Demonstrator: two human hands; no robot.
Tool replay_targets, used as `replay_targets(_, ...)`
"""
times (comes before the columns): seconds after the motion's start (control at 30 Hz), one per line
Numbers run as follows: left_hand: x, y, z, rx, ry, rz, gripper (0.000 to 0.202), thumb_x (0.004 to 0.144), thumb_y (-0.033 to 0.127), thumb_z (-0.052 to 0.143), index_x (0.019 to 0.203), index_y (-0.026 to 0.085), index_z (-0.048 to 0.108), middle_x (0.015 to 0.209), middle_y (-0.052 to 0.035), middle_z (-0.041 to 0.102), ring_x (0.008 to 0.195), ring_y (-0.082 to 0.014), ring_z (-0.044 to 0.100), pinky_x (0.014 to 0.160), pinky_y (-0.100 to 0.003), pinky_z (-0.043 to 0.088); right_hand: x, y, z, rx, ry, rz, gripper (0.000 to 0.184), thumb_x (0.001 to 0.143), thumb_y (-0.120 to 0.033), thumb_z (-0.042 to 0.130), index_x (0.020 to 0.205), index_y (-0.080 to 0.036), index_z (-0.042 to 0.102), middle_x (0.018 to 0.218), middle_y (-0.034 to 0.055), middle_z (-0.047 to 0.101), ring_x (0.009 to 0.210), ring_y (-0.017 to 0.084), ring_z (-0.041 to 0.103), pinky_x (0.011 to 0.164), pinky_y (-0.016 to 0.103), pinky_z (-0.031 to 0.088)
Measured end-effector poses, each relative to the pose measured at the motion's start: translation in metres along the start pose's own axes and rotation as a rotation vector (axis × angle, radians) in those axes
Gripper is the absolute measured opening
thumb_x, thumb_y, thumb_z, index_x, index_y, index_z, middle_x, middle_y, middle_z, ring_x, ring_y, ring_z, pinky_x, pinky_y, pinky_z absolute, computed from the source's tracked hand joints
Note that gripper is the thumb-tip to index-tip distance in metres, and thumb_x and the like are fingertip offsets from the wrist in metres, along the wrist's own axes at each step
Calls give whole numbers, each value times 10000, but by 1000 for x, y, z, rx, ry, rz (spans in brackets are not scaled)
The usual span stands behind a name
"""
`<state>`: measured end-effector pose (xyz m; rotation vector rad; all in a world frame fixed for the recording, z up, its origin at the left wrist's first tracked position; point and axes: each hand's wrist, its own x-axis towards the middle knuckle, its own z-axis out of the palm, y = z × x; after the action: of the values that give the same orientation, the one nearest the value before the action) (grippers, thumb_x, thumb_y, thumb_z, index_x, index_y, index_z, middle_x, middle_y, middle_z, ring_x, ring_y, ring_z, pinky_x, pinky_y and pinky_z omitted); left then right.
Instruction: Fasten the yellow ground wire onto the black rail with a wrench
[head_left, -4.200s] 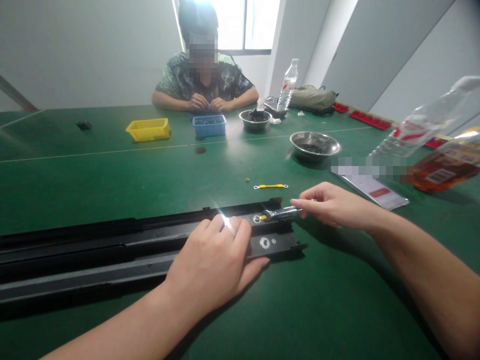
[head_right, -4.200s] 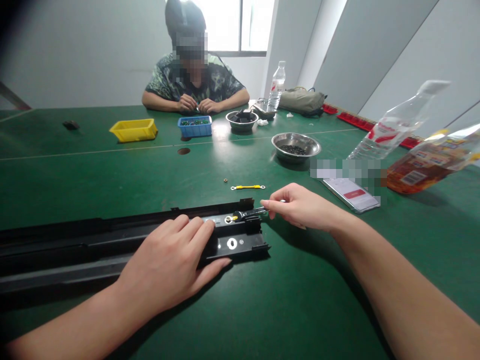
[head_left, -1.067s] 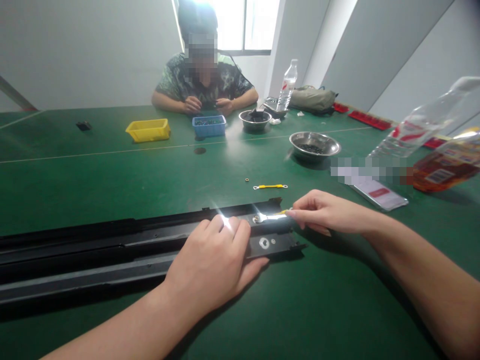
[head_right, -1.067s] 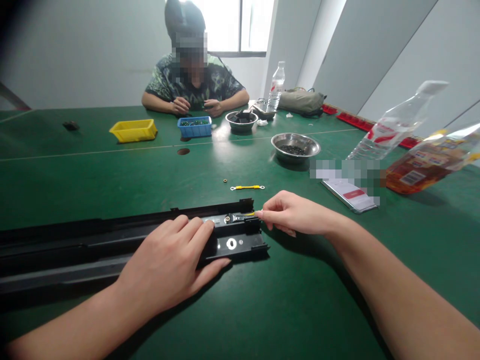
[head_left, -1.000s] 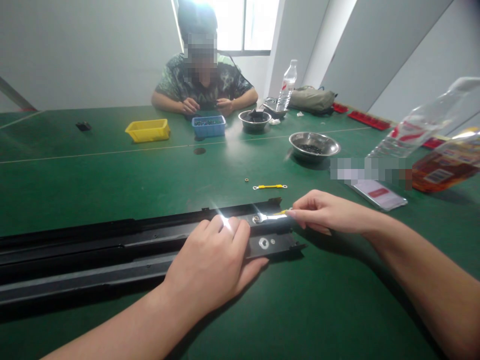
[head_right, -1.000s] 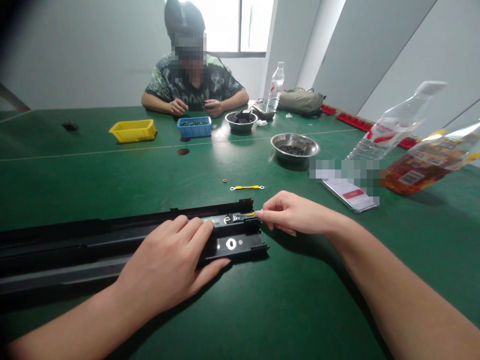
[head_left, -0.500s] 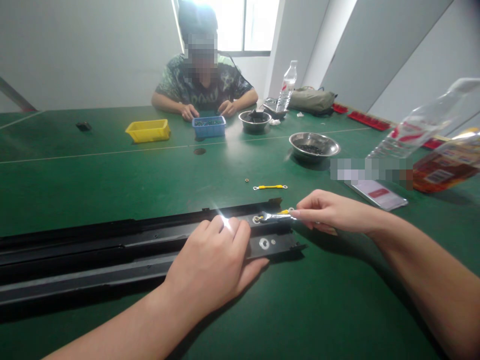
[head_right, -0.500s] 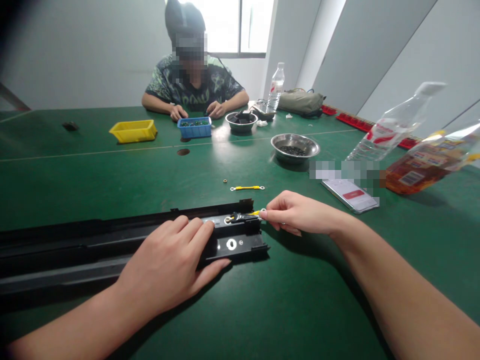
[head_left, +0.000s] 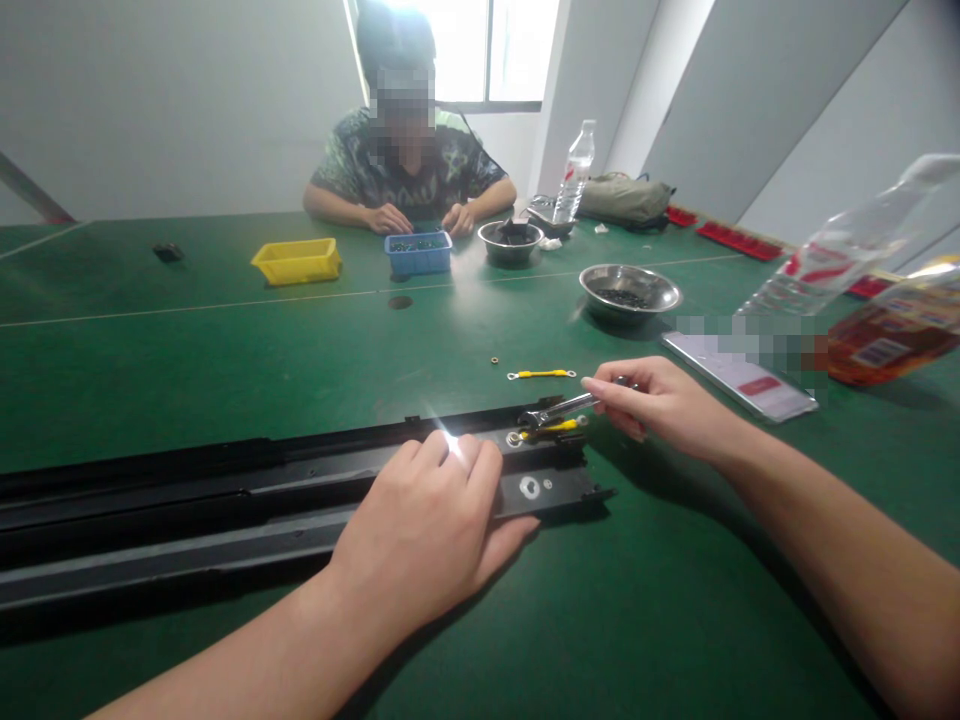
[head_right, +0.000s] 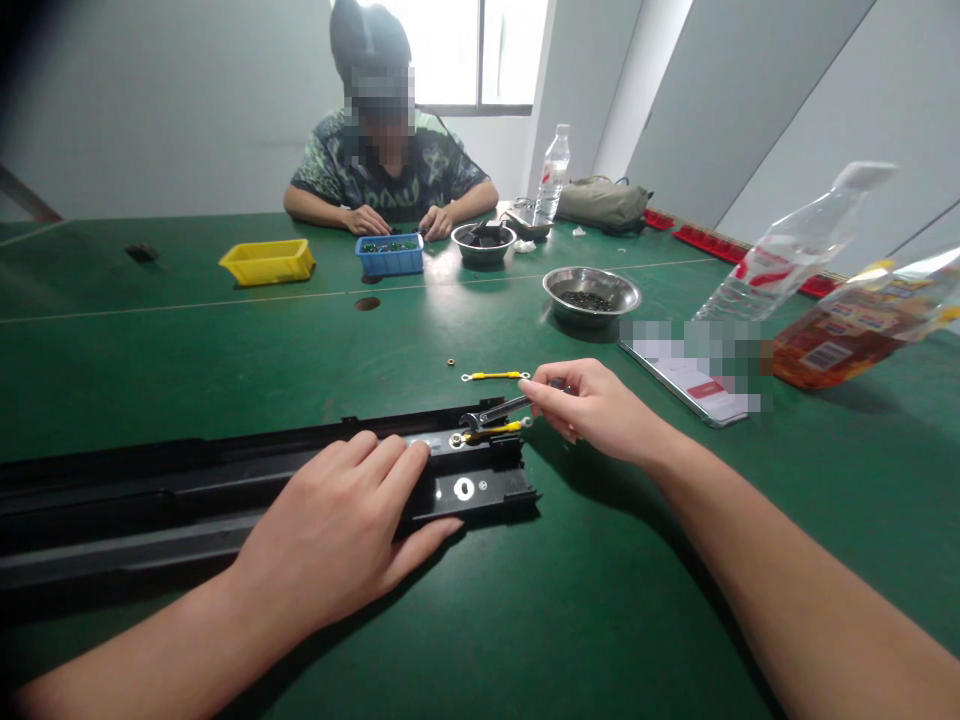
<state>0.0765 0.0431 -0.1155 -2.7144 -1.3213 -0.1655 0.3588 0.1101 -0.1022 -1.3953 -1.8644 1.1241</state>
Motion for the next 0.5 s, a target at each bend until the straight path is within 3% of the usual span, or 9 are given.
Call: replay_targets(0.5, 0, 1, 0, 1, 19, 8, 442, 987, 608, 433, 1076, 201, 578, 949, -110, 620, 886, -313, 549, 763, -467, 462, 1, 5, 13, -9, -27, 8, 431, 935, -562, 651, 711, -197, 600, 480, -40, 503, 444, 120, 452, 473, 267, 319)
